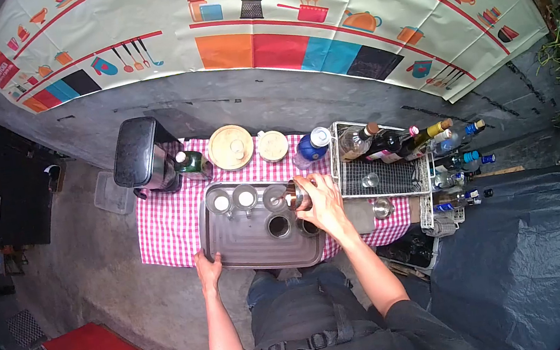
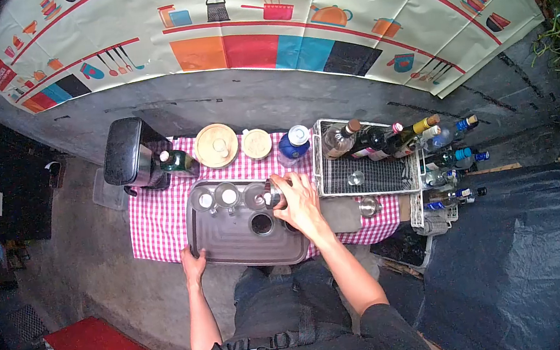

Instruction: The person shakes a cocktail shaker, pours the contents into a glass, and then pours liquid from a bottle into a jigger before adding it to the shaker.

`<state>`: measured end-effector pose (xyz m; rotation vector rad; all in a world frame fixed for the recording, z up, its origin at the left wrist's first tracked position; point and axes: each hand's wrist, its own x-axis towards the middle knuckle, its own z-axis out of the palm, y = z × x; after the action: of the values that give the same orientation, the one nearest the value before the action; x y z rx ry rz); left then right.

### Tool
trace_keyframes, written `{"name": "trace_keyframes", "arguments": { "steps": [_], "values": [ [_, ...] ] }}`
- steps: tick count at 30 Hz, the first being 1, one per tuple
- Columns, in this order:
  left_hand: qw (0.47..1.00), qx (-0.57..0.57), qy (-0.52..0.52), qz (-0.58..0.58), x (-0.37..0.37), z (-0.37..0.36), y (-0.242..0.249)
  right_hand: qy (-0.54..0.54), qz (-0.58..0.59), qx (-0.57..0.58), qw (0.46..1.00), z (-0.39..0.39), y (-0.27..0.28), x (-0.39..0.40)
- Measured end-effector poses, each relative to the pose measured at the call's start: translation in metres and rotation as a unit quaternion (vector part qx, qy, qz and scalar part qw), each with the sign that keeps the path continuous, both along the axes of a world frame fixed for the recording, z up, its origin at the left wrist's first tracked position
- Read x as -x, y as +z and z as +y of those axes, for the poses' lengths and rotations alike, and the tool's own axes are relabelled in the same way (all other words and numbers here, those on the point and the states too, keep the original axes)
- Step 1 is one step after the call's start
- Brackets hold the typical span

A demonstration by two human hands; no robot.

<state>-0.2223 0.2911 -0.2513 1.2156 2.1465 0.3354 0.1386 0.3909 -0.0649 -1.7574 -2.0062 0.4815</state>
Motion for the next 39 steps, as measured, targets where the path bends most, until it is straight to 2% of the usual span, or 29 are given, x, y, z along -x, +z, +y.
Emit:
{"name": "trace_keyframes", "arguments": {
  "steps": [10, 26, 29, 31, 39],
  "values": [
    [0.999, -0.040, -0.006, 0.012, 0.006, -0.004, -0.017, 0.002, -0.004, 0.002, 1.000, 0.000, 0.002, 0.000],
    [0.999, -0.032, 0.003, 0.007, 0.004, -0.004, -0.017, -0.002, 0.001, -0.015, 1.000, 0.000, 0.001, -0.004],
    [0.999, -0.032, 0.001, 0.005, 0.005, -0.003, -0.016, -0.010, 0.041, 0.013, 0.999, -0.001, 0.003, -0.009],
    [1.000, -0.022, -0.006, 0.016, 0.004, -0.002, -0.014, -0.026, 0.114, 0.025, 0.993, -0.001, 0.006, -0.014],
    [1.000, -0.021, 0.002, -0.001, 0.002, -0.001, -0.008, -0.109, 0.180, 0.046, 0.977, -0.023, 0.022, -0.047]
  ]
}}
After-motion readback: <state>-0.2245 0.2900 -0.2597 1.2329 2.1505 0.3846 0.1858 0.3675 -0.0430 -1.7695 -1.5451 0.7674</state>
